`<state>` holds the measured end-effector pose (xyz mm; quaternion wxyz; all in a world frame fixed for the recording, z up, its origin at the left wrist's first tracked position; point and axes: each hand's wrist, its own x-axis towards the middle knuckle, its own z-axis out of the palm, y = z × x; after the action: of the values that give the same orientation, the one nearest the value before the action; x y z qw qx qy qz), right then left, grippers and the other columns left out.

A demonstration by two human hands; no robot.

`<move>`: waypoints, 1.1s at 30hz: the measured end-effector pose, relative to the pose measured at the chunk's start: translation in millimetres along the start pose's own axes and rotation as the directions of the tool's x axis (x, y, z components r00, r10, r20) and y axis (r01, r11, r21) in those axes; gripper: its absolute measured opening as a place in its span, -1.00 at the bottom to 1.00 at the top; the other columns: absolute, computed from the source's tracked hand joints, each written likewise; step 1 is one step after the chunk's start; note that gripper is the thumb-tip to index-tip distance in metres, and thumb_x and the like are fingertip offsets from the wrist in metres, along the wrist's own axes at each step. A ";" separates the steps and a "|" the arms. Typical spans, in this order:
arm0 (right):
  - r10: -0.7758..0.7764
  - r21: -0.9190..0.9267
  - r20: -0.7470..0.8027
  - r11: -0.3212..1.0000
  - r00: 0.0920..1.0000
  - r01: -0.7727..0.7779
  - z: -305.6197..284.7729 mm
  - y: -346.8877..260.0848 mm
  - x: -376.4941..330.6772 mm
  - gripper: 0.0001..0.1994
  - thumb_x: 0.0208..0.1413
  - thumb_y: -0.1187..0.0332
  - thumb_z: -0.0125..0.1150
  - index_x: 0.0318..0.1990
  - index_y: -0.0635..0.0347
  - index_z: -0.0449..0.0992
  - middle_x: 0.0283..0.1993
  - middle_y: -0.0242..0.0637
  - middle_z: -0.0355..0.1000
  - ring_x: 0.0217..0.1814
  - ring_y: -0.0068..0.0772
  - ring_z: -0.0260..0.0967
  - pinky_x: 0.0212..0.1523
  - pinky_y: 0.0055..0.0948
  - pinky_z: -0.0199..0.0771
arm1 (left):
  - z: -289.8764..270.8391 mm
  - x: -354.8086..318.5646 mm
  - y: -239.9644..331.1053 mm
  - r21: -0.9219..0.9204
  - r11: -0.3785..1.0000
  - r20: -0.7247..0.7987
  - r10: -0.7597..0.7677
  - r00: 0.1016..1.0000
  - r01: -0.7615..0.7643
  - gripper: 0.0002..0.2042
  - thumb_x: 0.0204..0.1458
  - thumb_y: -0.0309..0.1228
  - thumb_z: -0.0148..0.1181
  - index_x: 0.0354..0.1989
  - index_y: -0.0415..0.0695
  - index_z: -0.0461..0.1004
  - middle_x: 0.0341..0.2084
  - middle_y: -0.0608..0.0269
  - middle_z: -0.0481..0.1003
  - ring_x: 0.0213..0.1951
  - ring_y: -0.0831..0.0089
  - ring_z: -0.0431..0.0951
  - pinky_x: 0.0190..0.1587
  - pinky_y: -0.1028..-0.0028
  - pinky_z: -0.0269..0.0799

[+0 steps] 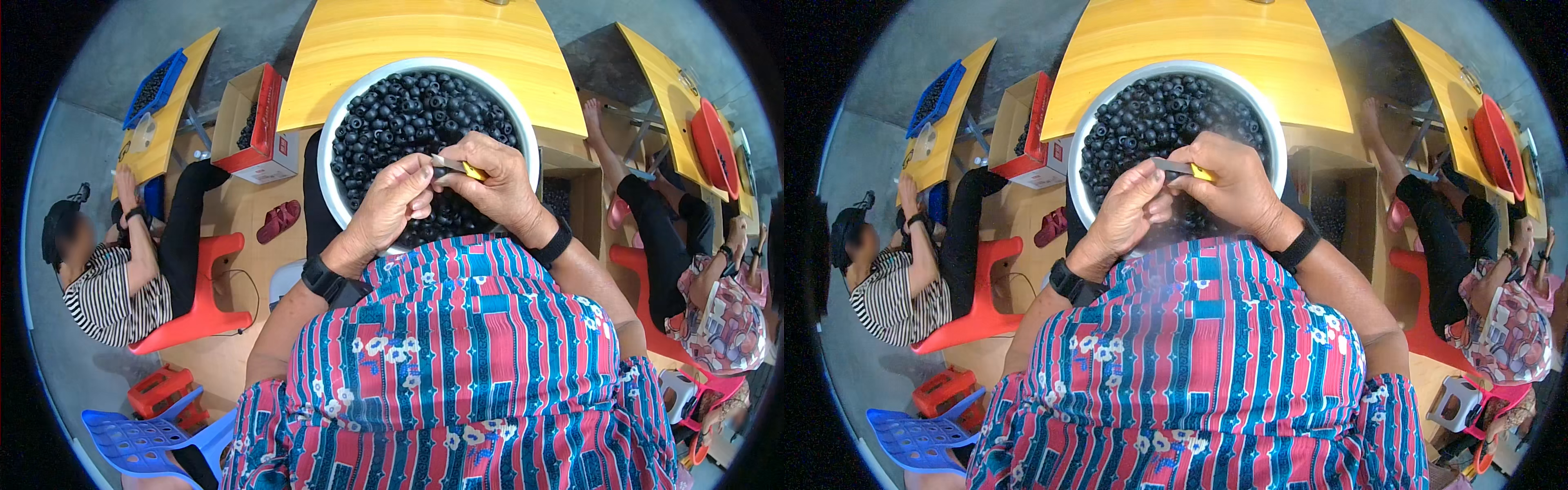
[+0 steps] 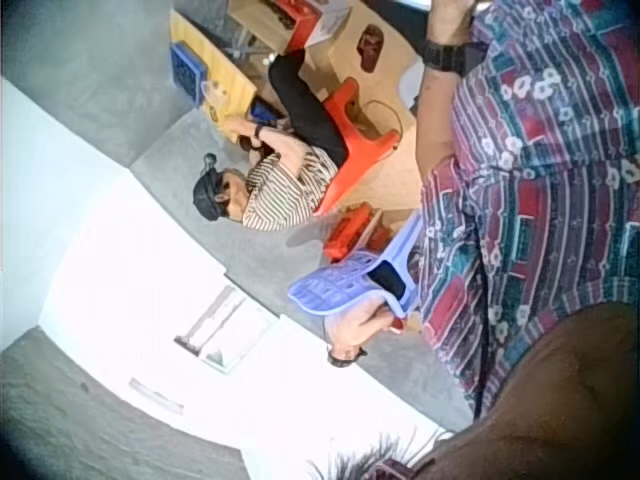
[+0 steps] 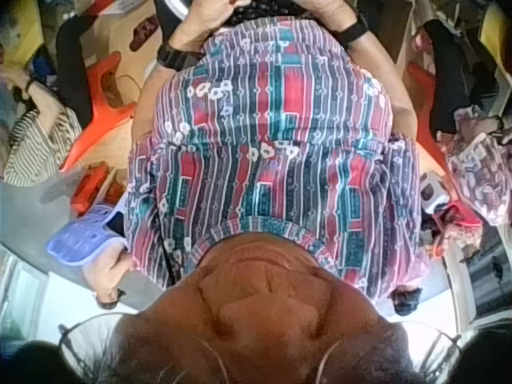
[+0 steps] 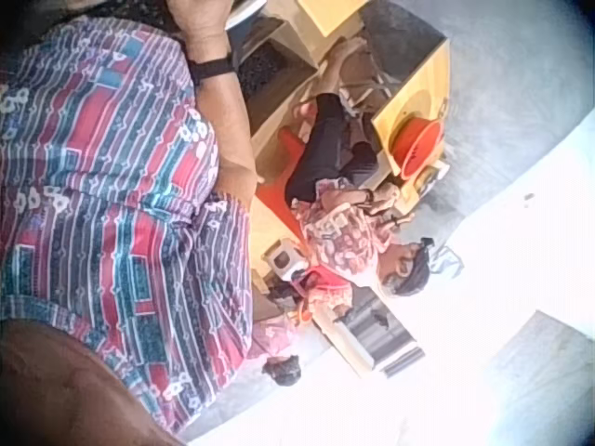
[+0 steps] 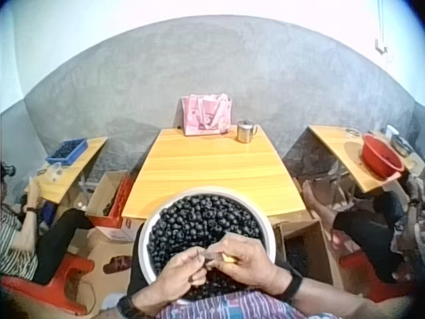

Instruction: Peeling the skin off small dark fruit using a small knife.

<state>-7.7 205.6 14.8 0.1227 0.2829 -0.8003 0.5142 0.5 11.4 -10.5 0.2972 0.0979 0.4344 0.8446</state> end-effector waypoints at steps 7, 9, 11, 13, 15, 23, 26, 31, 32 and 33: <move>0.110 0.018 0.049 0.994 0.993 -0.111 -3.4 0.3 2.1 -0.72 -0.15 0.37 0.46 -0.22 0.15 0.61 -0.42 -0.26 0.43 -0.36 -0.27 0.44 -0.30 -0.40 0.43 | -6.9 -0.8 -2.7 -0.073 0.997 0.037 0.042 0.998 -0.039 -0.71 0.28 -0.32 0.02 0.08 -0.19 0.34 -0.34 0.41 0.37 -0.52 0.74 0.16 -0.46 0.69 0.11; 0.099 0.030 0.065 0.994 0.993 -0.101 -3.7 1.4 1.9 -0.70 -0.14 0.36 0.46 -0.20 0.16 0.61 -0.42 -0.27 0.44 -0.36 -0.32 0.44 -0.29 -0.41 0.43 | -8.0 -0.9 -3.5 -0.082 0.996 0.067 0.033 0.997 -0.027 -0.70 0.27 -0.33 0.03 0.10 -0.19 0.33 -0.34 0.42 0.37 -0.51 0.74 0.17 -0.45 0.69 0.12; 0.096 0.035 0.067 0.994 0.993 -0.099 -3.3 5.2 0.6 -0.71 -0.14 0.36 0.46 -0.20 0.17 0.60 -0.41 -0.27 0.45 -0.36 -0.32 0.44 -0.29 -0.42 0.43 | -7.5 -0.9 -3.4 -0.096 0.995 0.065 0.020 0.998 -0.014 -0.70 0.28 -0.33 0.02 0.10 -0.19 0.33 -0.34 0.42 0.37 -0.51 0.74 0.17 -0.46 0.69 0.12; 0.092 0.042 0.070 0.995 0.993 -0.095 -3.7 4.9 0.6 -0.71 -0.14 0.36 0.46 -0.20 0.18 0.60 -0.41 -0.27 0.45 -0.36 -0.33 0.44 -0.29 -0.43 0.43 | -5.5 -1.7 -2.2 -0.109 0.994 0.061 0.009 0.998 -0.002 -0.71 0.28 -0.33 0.02 0.10 -0.18 0.33 -0.35 0.43 0.36 -0.51 0.74 0.17 -0.46 0.69 0.12; 0.099 0.051 0.075 0.993 0.992 -0.103 -5.4 0.9 1.5 -0.71 -0.13 0.36 0.46 -0.22 0.20 0.59 -0.40 -0.26 0.46 -0.35 -0.33 0.45 -0.28 -0.42 0.44 | -2.5 -2.3 -0.5 -0.129 0.990 0.059 -0.042 0.997 0.049 -0.71 0.29 -0.31 0.00 0.11 -0.17 0.34 -0.36 0.44 0.35 -0.50 0.73 0.18 -0.46 0.70 0.13; 0.008 -0.043 -0.005 0.999 1.000 -0.008 -9.5 -9.1 0.1 -0.75 -0.07 0.28 0.40 -0.25 0.17 0.58 -0.39 -0.22 0.45 -0.36 -0.21 0.45 -0.32 -0.39 0.43 | -2.9 -2.3 -2.3 -0.191 0.982 0.085 0.030 0.996 -0.013 -0.78 0.32 -0.25 -0.05 0.01 -0.08 0.32 -0.36 0.43 0.34 -0.49 0.73 0.18 -0.46 0.71 0.14; -0.034 -0.122 0.017 0.992 0.999 0.036 -9.2 -9.2 -1.8 -0.77 -0.01 0.22 0.34 -0.29 0.16 0.56 -0.41 -0.20 0.42 -0.38 -0.15 0.43 -0.36 -0.34 0.41 | -2.7 -1.3 -0.9 -0.201 0.978 0.073 0.066 0.995 -0.050 -0.80 0.32 -0.25 -0.07 -0.03 -0.08 0.30 -0.38 0.43 0.33 -0.49 0.74 0.18 -0.45 0.71 0.14; -0.065 -0.257 0.127 0.962 0.990 0.096 -5.4 -15.4 -3.0 -0.75 0.01 0.15 0.31 -0.36 0.14 0.53 -0.48 -0.21 0.33 -0.44 -0.11 0.40 -0.45 -0.24 0.38 | -2.6 -3.1 0.6 -0.207 0.977 0.053 0.061 0.997 -0.049 -0.80 0.33 -0.25 -0.08 -0.07 -0.10 0.29 -0.40 0.43 0.31 -0.49 0.73 0.18 -0.45 0.71 0.14; -0.083 -0.251 0.110 0.962 0.991 0.108 -5.0 -13.9 -3.2 -0.74 0.01 0.13 0.32 -0.36 0.14 0.53 -0.48 -0.21 0.32 -0.45 -0.13 0.39 -0.46 -0.24 0.38 | -3.4 -2.7 0.3 -0.201 0.978 0.071 0.065 0.995 -0.050 -0.79 0.32 -0.24 -0.07 -0.06 -0.11 0.28 -0.39 0.42 0.32 -0.49 0.73 0.18 -0.45 0.70 0.14; -0.083 -0.251 0.111 0.962 0.990 0.108 -5.1 -14.0 -3.1 -0.74 0.01 0.13 0.32 -0.36 0.14 0.53 -0.48 -0.21 0.32 -0.45 -0.13 0.39 -0.46 -0.24 0.38 | -4.3 -2.5 -0.3 -0.196 0.979 0.088 0.070 0.994 -0.052 -0.78 0.32 -0.23 -0.06 -0.06 -0.12 0.28 -0.39 0.41 0.32 -0.49 0.73 0.17 -0.45 0.70 0.14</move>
<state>2.4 206.8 26.0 0.1427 0.3284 -0.8506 0.3851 0.8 7.1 -13.1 0.2992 0.1217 0.3328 0.8859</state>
